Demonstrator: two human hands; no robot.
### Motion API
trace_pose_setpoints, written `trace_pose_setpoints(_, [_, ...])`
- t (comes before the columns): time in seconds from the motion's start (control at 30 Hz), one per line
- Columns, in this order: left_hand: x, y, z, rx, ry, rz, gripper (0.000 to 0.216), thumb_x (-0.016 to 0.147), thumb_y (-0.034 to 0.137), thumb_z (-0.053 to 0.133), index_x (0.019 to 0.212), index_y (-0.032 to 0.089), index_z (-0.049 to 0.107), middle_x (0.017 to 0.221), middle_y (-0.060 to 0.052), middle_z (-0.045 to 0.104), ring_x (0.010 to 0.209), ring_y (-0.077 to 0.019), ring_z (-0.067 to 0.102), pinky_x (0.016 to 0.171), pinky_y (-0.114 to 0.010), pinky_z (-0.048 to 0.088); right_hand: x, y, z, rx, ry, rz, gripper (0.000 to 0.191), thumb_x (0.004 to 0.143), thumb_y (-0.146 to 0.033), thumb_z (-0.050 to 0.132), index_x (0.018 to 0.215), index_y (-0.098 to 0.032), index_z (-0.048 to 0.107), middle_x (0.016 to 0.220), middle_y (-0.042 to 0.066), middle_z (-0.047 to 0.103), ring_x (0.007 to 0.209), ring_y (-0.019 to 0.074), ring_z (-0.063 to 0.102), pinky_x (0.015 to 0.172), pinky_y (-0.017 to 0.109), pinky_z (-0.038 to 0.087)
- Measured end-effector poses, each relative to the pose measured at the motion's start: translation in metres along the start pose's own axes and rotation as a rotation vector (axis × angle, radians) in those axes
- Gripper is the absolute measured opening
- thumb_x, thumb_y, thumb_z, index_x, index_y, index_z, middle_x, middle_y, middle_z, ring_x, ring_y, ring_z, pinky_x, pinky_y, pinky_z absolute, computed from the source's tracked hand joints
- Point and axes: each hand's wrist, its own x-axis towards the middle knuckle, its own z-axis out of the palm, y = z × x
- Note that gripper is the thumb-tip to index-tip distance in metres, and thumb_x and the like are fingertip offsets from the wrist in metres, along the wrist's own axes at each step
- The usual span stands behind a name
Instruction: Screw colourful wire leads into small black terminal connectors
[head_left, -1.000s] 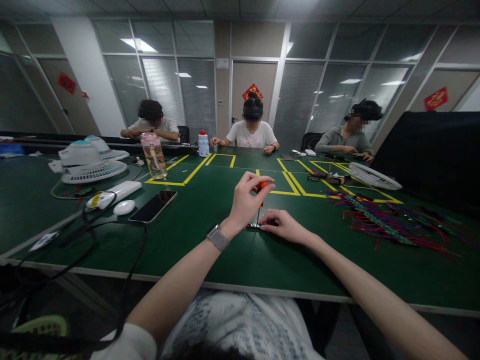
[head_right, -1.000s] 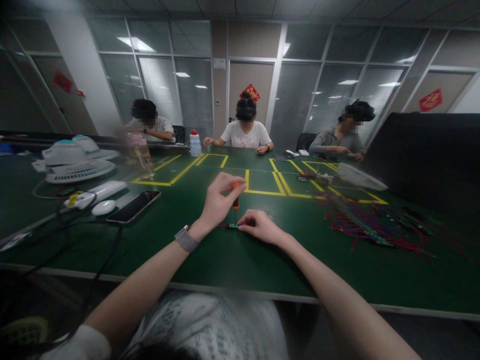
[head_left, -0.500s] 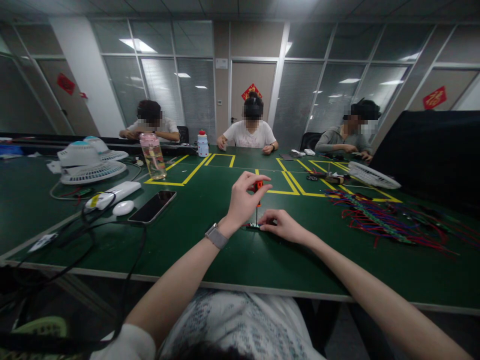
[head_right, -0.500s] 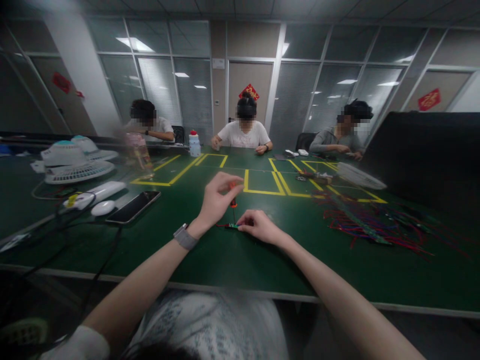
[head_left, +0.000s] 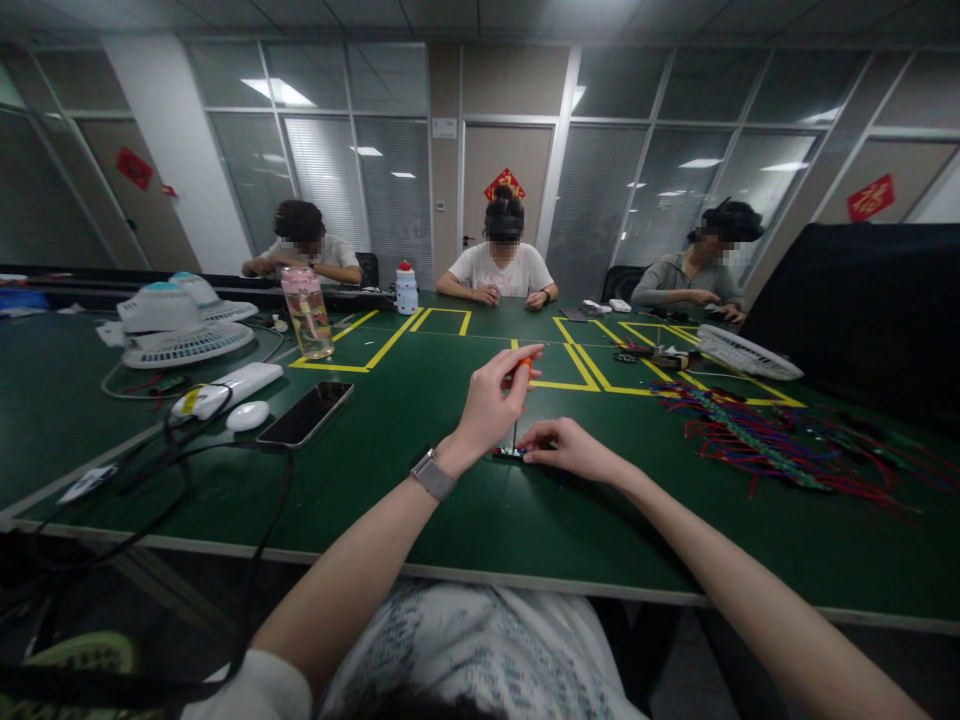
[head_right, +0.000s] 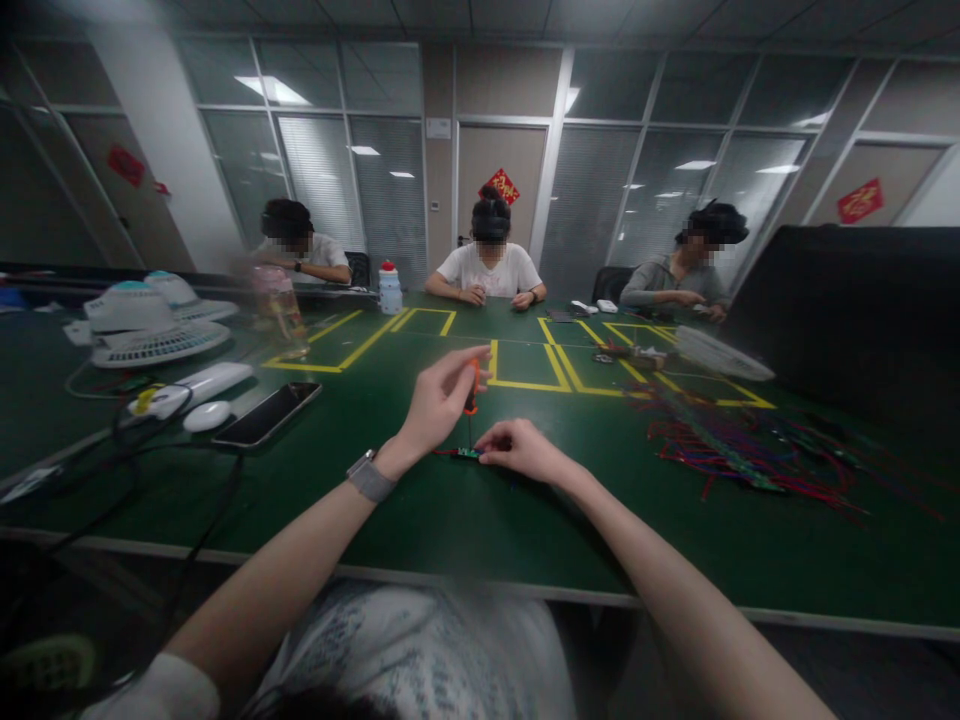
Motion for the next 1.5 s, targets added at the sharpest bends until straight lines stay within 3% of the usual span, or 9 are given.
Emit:
trace_pose_setpoints(0.23, [0.001,0.001,-0.001,0.077,0.000,0.028,0.026,0.091,0.025,0.053,0.114,0.020,0.065,0.104,-0.007,0.063,0.078,-0.0112,0.065,0.066,-0.021,0.058,-0.002,-0.007,0.001,-0.021,0.014,0.006,0.017,0.078,-0.028,0.065,0.086,-0.014,0.072,0.078,0.005,0.070,0.068,0.0152,0.058,0.067,0.028,0.046])
trace_pose_setpoints(0.37, [0.000,0.001,-0.002,0.236,0.039,0.079,0.024,0.089,0.028,0.059,0.110,0.021,0.067,0.095,-0.004,0.062,0.085,-0.0138,0.061,0.070,-0.023,0.055,-0.002,-0.008,0.003,-0.040,0.029,0.012,0.014,0.078,-0.023,0.064,0.086,-0.014,0.071,0.082,0.006,0.071,0.071,0.0159,0.059,0.070,0.029,0.047])
trace_pose_setpoints(0.53, [0.000,0.000,-0.002,0.120,0.013,0.029,0.031,0.096,0.024,0.042,0.122,0.021,0.060,0.114,-0.008,0.062,0.090,-0.0136,0.065,0.073,-0.024,0.056,-0.003,-0.005,0.004,-0.045,0.035,-0.003,0.013,0.078,-0.023,0.064,0.086,-0.015,0.071,0.082,0.006,0.071,0.071,0.0153,0.058,0.070,0.029,0.048])
trace_pose_setpoints(0.63, [0.000,-0.004,-0.001,0.030,0.009,0.003,0.033,0.095,0.022,0.044,0.124,0.021,0.058,0.117,-0.008,0.062,0.088,-0.0132,0.066,0.069,-0.023,0.057,-0.003,-0.004,0.003,-0.030,0.026,-0.014,0.014,0.079,-0.024,0.064,0.087,-0.015,0.070,0.080,0.005,0.070,0.068,0.0144,0.057,0.068,0.029,0.048])
trace_pose_setpoints(0.77, [-0.001,-0.003,0.000,0.162,0.047,0.058,0.026,0.090,0.024,0.056,0.114,0.022,0.064,0.102,-0.005,0.063,0.084,-0.0127,0.062,0.068,-0.022,0.055,-0.004,-0.004,0.004,-0.046,0.024,-0.041,0.013,0.079,-0.023,0.063,0.087,-0.015,0.069,0.078,0.004,0.067,0.068,0.0143,0.057,0.066,0.028,0.047])
trace_pose_setpoints(0.9, [-0.001,0.004,-0.001,0.302,0.092,0.103,0.018,0.083,0.028,0.066,0.100,0.020,0.069,0.090,-0.003,0.055,0.080,-0.0125,0.056,0.069,-0.022,0.051,-0.005,-0.006,0.005,-0.110,0.032,-0.098,0.015,0.080,-0.021,0.060,0.091,-0.015,0.069,0.081,0.004,0.063,0.070,0.0146,0.057,0.067,0.028,0.047])
trace_pose_setpoints(1.13, [-0.001,0.003,-0.004,0.233,0.045,0.104,0.031,0.097,0.020,0.039,0.117,0.021,0.062,0.115,-0.007,0.060,0.102,-0.0151,0.061,0.091,-0.029,0.049,-0.008,-0.012,0.006,-0.205,0.045,-0.138,0.016,0.084,-0.027,0.061,0.091,-0.017,0.070,0.083,0.005,0.062,0.072,0.0154,0.057,0.067,0.027,0.046])
trace_pose_setpoints(1.27, [-0.001,0.000,-0.002,0.140,0.067,0.081,0.028,0.096,0.020,0.043,0.115,0.019,0.062,0.115,-0.008,0.064,0.092,-0.0137,0.066,0.079,-0.025,0.053,-0.009,-0.015,0.008,-0.257,0.054,-0.146,0.015,0.085,-0.024,0.059,0.091,-0.016,0.070,0.084,0.005,0.062,0.072,0.0155,0.057,0.067,0.027,0.046])
trace_pose_setpoints(1.5, [0.001,0.005,-0.002,0.228,0.106,0.099,0.022,0.088,0.014,0.054,0.105,0.019,0.067,0.097,-0.004,0.067,0.084,-0.0122,0.064,0.070,-0.021,0.051,-0.008,-0.018,0.011,-0.246,0.070,-0.151,0.014,0.084,-0.021,0.060,0.091,-0.015,0.070,0.086,0.006,0.063,0.073,0.0152,0.058,0.068,0.027,0.046])
